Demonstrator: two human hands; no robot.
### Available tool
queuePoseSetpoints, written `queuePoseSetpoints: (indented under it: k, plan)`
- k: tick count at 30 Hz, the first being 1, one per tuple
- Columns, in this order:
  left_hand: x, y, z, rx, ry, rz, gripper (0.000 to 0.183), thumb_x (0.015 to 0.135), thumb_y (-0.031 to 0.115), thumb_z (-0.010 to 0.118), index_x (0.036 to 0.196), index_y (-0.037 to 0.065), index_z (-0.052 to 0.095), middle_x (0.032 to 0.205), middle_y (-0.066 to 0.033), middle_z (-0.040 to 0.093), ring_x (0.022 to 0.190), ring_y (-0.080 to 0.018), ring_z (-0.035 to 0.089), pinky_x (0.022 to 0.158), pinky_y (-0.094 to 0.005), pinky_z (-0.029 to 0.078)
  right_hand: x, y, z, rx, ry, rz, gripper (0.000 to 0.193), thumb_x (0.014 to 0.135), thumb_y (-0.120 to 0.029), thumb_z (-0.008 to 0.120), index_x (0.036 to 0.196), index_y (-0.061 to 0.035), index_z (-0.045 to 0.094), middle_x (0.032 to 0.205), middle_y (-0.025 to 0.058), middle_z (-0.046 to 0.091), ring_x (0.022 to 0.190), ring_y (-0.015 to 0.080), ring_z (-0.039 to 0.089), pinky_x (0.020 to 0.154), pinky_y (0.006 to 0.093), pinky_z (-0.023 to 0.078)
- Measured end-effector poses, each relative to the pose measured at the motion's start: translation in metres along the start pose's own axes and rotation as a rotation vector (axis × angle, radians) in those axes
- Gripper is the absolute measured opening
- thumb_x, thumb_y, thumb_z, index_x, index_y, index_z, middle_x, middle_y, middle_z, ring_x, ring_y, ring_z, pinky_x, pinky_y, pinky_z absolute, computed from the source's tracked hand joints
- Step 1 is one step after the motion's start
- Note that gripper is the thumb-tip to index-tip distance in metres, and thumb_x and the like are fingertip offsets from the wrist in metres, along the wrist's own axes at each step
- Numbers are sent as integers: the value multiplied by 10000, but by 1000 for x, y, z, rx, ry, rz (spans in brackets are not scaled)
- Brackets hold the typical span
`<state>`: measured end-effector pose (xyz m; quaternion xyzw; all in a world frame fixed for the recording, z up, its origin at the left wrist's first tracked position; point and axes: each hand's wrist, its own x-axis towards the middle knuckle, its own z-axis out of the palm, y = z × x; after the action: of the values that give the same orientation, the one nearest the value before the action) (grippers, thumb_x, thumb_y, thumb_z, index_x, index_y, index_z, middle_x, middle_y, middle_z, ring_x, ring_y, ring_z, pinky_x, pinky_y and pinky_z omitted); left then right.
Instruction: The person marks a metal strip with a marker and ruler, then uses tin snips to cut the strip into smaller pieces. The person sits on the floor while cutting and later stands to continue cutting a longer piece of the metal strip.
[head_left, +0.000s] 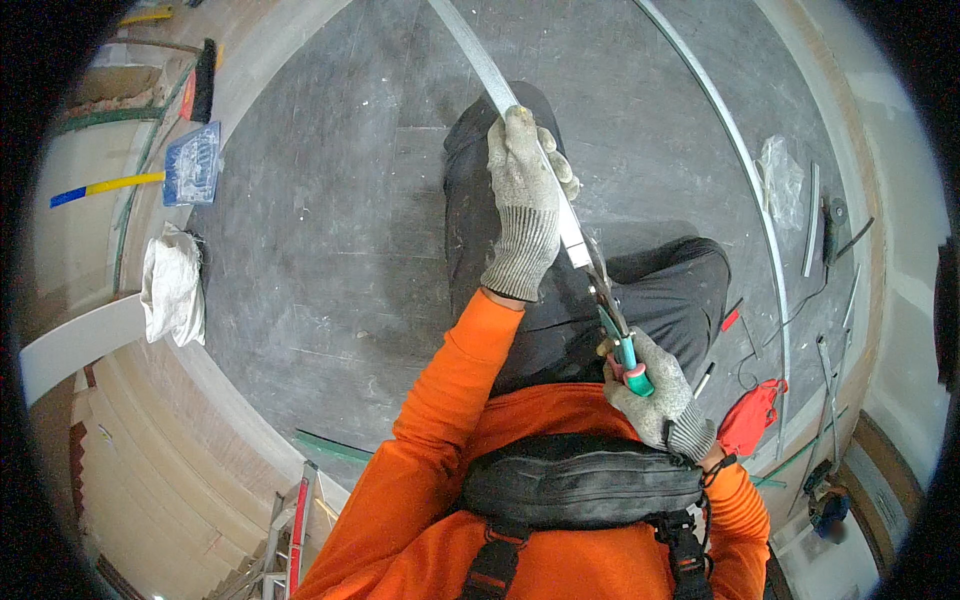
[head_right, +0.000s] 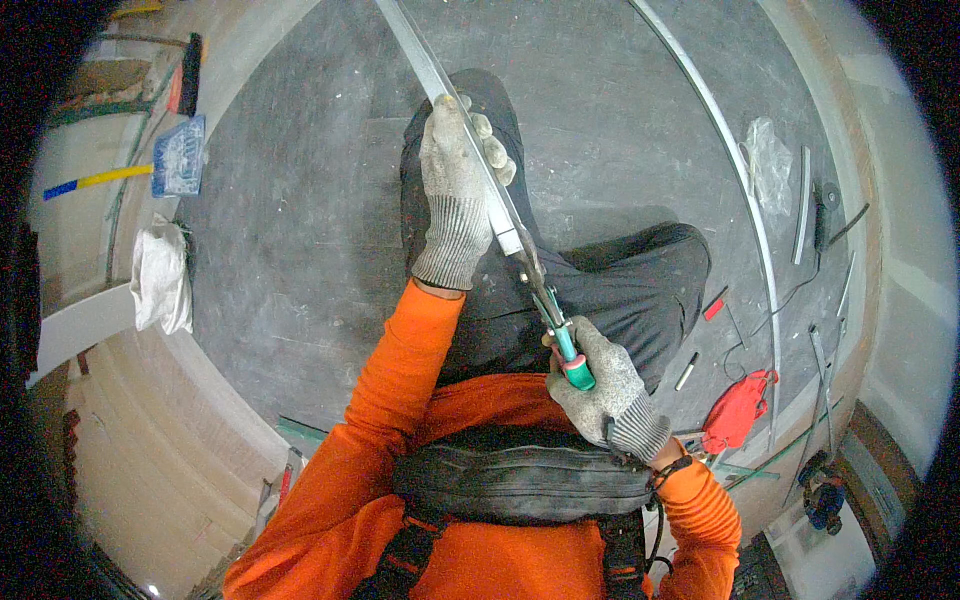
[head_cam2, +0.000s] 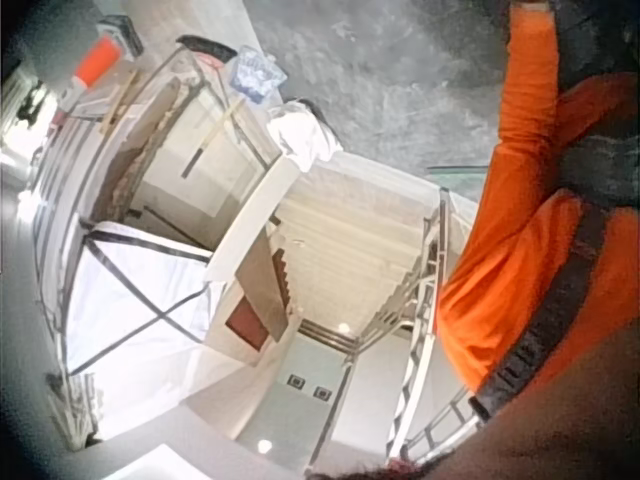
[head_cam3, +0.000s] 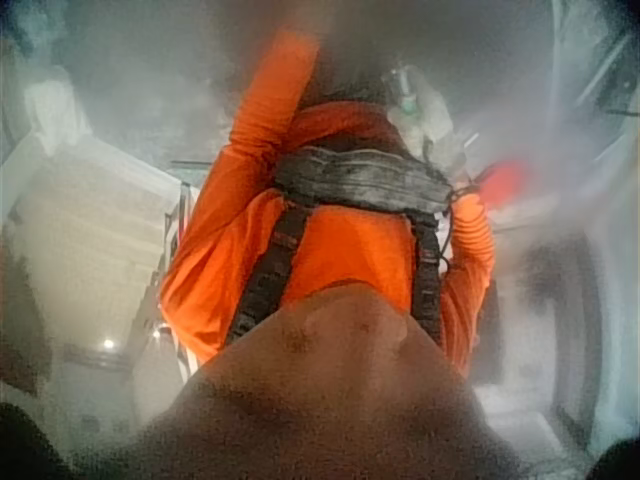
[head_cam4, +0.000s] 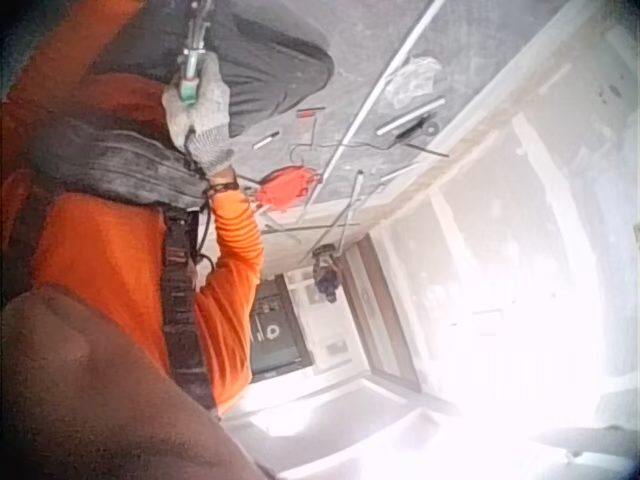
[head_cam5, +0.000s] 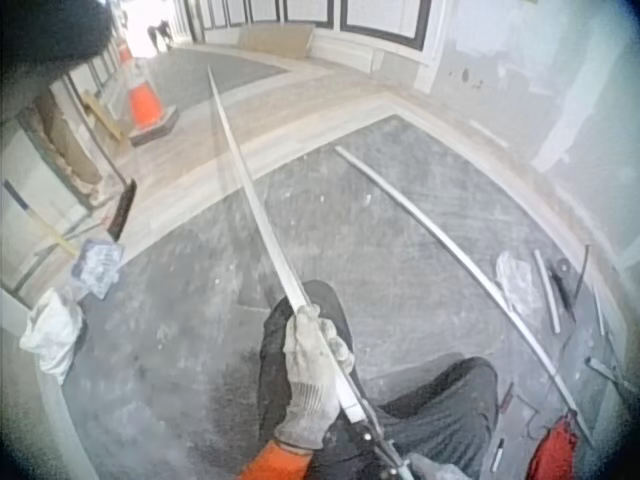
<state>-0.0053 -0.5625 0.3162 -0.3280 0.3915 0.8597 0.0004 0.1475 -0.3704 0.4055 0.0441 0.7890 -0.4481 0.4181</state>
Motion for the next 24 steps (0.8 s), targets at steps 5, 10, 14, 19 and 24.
queuePoseSetpoints:
  k: [5, 10, 14, 19, 24]
  plan:
    - [0, 1, 0, 24, 2, -3, 370, 1089, 482, 517, 1183, 124, 536, 772, 30, 581, 564, -107, 569, 503, -307, 465, 1, 3, 1, -28, 31, -6, 322, 869, -46, 685, 1176, -62, 591, 903, 131, 653, 835, 300, 689, 786, 386, 538]
    - [2, -3, 0, 56, 19, 13, 382, 1087, 475, 522, 1207, 113, 534, 773, 27, 584, 558, -115, 571, 502, -312, 474, 1, -15, -3, -117, 52, 19, 302, 871, -59, 681, 1162, -63, 598, 915, 140, 661, 848, 315, 698, 791, 394, 540]
    - [2, -1, -1, 48, 18, 10, 382, 1089, 468, 520, 1220, 109, 534, 772, 24, 586, 554, -119, 571, 493, -314, 472, 1, -15, -4, -116, 50, -4, 296, 867, -55, 678, 1152, -57, 599, 917, 147, 657, 842, 331, 693, 790, 395, 540]
    - [3, -3, -2, 51, 17, 13, 381, 1088, 472, 525, 1209, 111, 536, 771, 28, 586, 552, -118, 573, 490, -314, 470, 0, -14, -3, -96, 58, -20, 289, 865, -58, 677, 1143, -46, 600, 905, 160, 650, 824, 327, 687, 778, 392, 538]
    - [5, -6, -6, -74, -64, 19, 394, 1081, 492, 541, 1214, 121, 537, 790, 28, 599, 569, -127, 575, 504, -314, 462, 1, 1, 0, 161, -66, 54, 449, 863, 0, 692, 1289, -60, 564, 988, 73, 636, 885, 204, 645, 840, 348, 531]
